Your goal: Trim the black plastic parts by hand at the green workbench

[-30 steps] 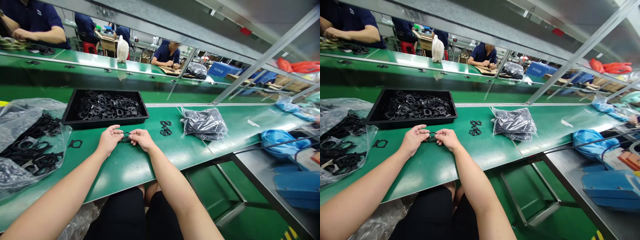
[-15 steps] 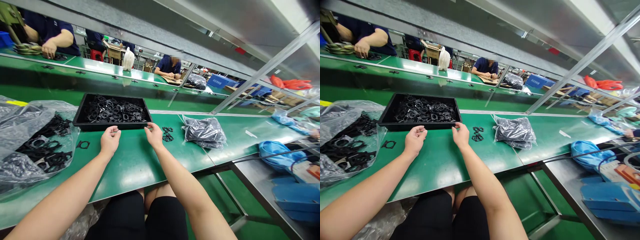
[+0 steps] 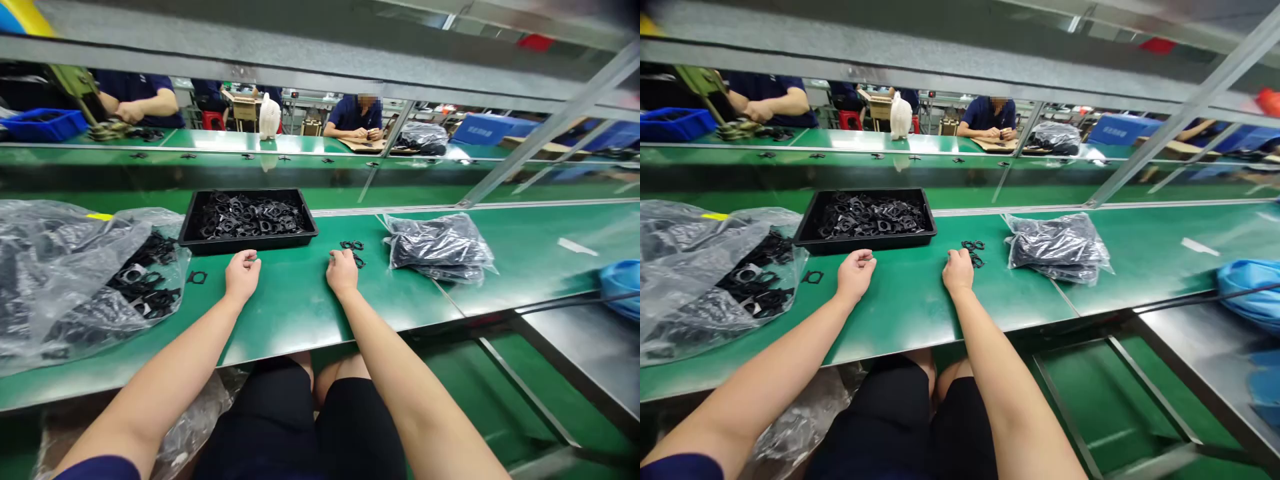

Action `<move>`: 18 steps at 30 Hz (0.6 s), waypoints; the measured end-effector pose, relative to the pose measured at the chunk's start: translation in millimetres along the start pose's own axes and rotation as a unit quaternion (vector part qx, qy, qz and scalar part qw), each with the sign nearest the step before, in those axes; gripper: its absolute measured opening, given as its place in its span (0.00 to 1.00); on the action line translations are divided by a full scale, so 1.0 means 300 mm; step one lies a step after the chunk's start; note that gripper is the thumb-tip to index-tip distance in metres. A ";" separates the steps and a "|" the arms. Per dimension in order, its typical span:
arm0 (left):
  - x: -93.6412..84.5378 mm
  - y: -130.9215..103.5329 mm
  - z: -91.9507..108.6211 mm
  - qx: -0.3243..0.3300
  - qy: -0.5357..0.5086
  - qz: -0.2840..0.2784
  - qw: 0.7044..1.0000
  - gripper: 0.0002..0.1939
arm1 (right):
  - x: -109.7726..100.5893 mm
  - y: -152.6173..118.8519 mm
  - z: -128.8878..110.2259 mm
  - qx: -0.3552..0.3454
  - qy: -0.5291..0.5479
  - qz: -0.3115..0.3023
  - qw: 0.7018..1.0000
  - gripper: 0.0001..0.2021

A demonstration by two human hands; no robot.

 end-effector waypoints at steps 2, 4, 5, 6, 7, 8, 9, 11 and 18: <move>-0.021 -0.012 0.009 0.019 0.040 -0.013 0.999 0.15 | -0.007 -0.005 -0.009 -0.039 0.045 0.021 0.998 0.18; -0.062 -0.014 0.020 0.047 0.075 -0.031 0.996 0.12 | -0.011 -0.008 -0.013 -0.059 0.077 0.032 0.995 0.19; -0.092 -0.010 0.024 0.063 0.095 -0.041 0.993 0.10 | -0.012 -0.009 -0.014 -0.060 0.086 0.033 0.994 0.18; -0.127 -0.003 0.025 0.079 0.116 -0.051 0.989 0.09 | -0.012 -0.010 -0.015 -0.058 0.091 0.032 0.994 0.17; -0.167 0.008 0.023 0.092 0.133 -0.055 0.985 0.08 | -0.012 -0.010 -0.016 -0.055 0.094 0.029 0.994 0.16; -0.210 0.022 0.017 0.104 0.157 -0.056 0.981 0.08 | -0.011 -0.010 -0.016 -0.052 0.096 0.028 0.994 0.16; -0.254 0.037 0.007 0.113 0.188 -0.053 0.974 0.09 | -0.011 -0.011 -0.016 -0.049 0.097 0.028 0.994 0.16; -0.329 0.067 -0.023 0.132 0.288 -0.056 0.947 0.12 | -0.012 -0.013 -0.015 -0.040 0.092 0.028 0.995 0.16; -0.374 0.082 -0.087 0.163 0.410 -0.119 0.890 0.15 | -0.018 -0.016 -0.003 -0.011 0.058 0.041 0.997 0.14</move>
Point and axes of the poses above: each hand's wrist, its own y-axis towards the middle knuckle, its own x-axis out of the palm, z = x × y, the point moved 4 cm from there along y, towards the middle knuckle, and after that the axes turned 7 degrees about z, right-handed, at the moved point
